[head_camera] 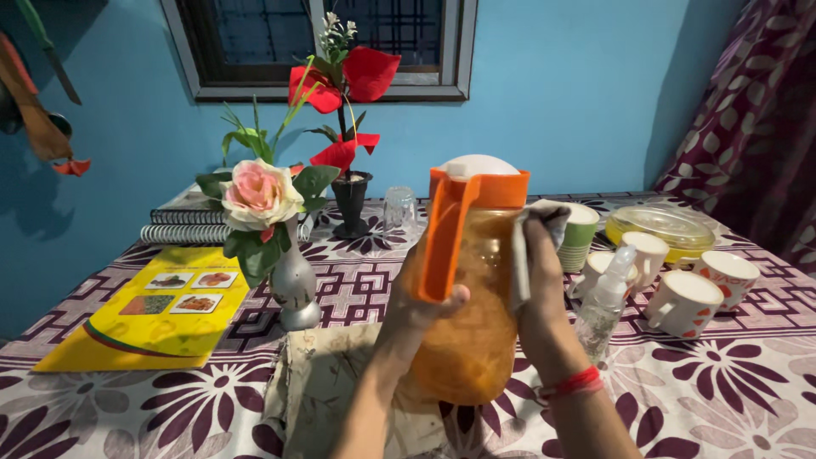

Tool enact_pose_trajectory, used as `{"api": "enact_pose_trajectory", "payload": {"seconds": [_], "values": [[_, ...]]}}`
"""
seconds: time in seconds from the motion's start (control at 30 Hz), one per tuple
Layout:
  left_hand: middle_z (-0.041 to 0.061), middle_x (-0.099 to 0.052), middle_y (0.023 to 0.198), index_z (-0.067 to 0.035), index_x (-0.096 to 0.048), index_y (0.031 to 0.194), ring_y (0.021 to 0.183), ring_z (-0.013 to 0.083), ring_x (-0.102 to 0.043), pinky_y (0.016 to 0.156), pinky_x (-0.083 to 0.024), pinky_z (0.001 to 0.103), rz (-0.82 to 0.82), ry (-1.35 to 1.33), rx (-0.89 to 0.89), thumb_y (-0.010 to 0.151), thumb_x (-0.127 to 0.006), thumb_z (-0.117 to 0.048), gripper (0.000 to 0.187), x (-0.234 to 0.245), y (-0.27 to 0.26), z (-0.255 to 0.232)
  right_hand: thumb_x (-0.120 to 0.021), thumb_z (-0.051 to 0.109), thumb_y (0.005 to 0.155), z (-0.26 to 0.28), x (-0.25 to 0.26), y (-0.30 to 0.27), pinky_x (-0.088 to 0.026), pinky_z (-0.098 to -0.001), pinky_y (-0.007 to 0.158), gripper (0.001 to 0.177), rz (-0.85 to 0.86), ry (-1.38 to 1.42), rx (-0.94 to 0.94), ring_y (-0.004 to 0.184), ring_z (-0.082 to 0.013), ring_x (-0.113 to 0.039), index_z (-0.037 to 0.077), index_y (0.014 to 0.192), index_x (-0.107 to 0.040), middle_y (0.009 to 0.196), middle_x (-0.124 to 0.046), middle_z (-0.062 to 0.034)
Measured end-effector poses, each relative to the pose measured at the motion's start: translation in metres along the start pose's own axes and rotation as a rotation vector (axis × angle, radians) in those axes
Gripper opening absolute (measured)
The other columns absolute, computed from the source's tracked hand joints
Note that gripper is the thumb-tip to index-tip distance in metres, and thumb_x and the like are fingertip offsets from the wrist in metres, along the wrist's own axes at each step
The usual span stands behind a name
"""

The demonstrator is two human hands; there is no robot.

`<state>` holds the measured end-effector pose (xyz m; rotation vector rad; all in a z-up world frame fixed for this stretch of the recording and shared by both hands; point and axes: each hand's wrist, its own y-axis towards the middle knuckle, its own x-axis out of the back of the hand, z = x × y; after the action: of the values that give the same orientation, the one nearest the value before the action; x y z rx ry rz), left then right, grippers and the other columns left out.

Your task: The person arranges a pink artificial rose with green leaves into a small silver vase on a patterned tablecloth. Then the person wipes the exterior of an orange plastic pitcher with a cloth.

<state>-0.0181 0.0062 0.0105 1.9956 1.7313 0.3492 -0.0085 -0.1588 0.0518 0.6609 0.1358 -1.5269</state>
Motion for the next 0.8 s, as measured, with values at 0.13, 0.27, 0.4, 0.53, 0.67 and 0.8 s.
{"api": "enact_pose_trajectory", "payload": {"seconds": [0.13,0.27,0.4,0.53,0.67,0.8], "values": [[0.009,-0.058,0.125,-0.008,-0.048,0.151,0.106,0.0217,-0.064,0.087,-0.057,0.035,-0.010,-0.006,0.085,0.070,-0.083,-0.052,0.099,0.005,0.000,-0.003,-0.049,0.050,0.098,-0.001,0.012,-0.001,-0.055,-0.0364,0.090,0.049,0.124,-0.005,-0.021,0.109,-0.0170,-0.063,0.012,0.129,-0.056,0.120,-0.063,-0.0049],[0.003,-0.053,0.141,-0.012,-0.036,0.156,0.126,0.0188,-0.060,0.102,-0.049,0.035,-0.093,0.014,0.096,0.071,-0.077,-0.058,0.105,0.010,-0.002,-0.004,-0.041,0.060,0.097,-0.022,0.017,-0.007,-0.056,-0.0401,0.086,0.061,0.137,0.070,-0.183,0.107,-0.0207,-0.067,0.011,0.131,-0.057,0.121,-0.064,-0.0077],[0.004,-0.063,0.119,-0.012,-0.051,0.140,0.112,0.0164,-0.062,0.095,-0.053,0.042,-0.245,-0.123,0.196,0.070,-0.074,-0.053,0.084,0.018,0.001,0.005,-0.040,0.055,0.099,-0.048,0.021,-0.014,-0.055,-0.0390,0.089,0.062,0.093,0.036,-0.262,0.110,-0.0211,-0.067,0.010,0.139,-0.055,0.127,-0.064,-0.0097],[0.005,-0.065,0.109,-0.002,-0.062,0.126,0.107,0.0165,-0.062,0.098,-0.049,0.034,-0.320,-0.196,0.009,0.084,-0.077,-0.045,0.063,0.016,0.004,0.026,-0.044,0.046,0.099,-0.048,0.024,-0.025,-0.052,-0.0328,0.096,0.060,0.145,0.066,-0.210,0.117,-0.0163,-0.064,0.010,0.146,-0.051,0.132,-0.062,-0.0064],[0.007,-0.064,0.109,0.004,-0.064,0.129,0.101,0.0182,-0.061,0.089,-0.052,0.034,-0.295,-0.202,-0.083,0.083,-0.084,-0.033,0.063,0.005,0.004,0.027,-0.044,0.048,0.099,-0.031,0.013,-0.036,-0.055,-0.0388,0.094,0.059,0.055,0.196,-0.230,0.111,-0.0215,-0.067,0.006,0.140,-0.053,0.127,-0.067,-0.0098],[0.003,-0.063,0.120,-0.004,-0.047,0.146,0.107,0.0146,-0.061,0.088,-0.054,0.032,-0.243,-0.011,-0.425,0.079,-0.085,-0.037,0.084,-0.015,-0.004,0.008,-0.043,0.056,0.098,-0.013,-0.004,-0.042,-0.057,-0.0447,0.090,0.061,-0.019,0.375,-0.348,0.102,-0.0241,-0.068,0.007,0.133,-0.057,0.120,-0.067,-0.0114]]}}
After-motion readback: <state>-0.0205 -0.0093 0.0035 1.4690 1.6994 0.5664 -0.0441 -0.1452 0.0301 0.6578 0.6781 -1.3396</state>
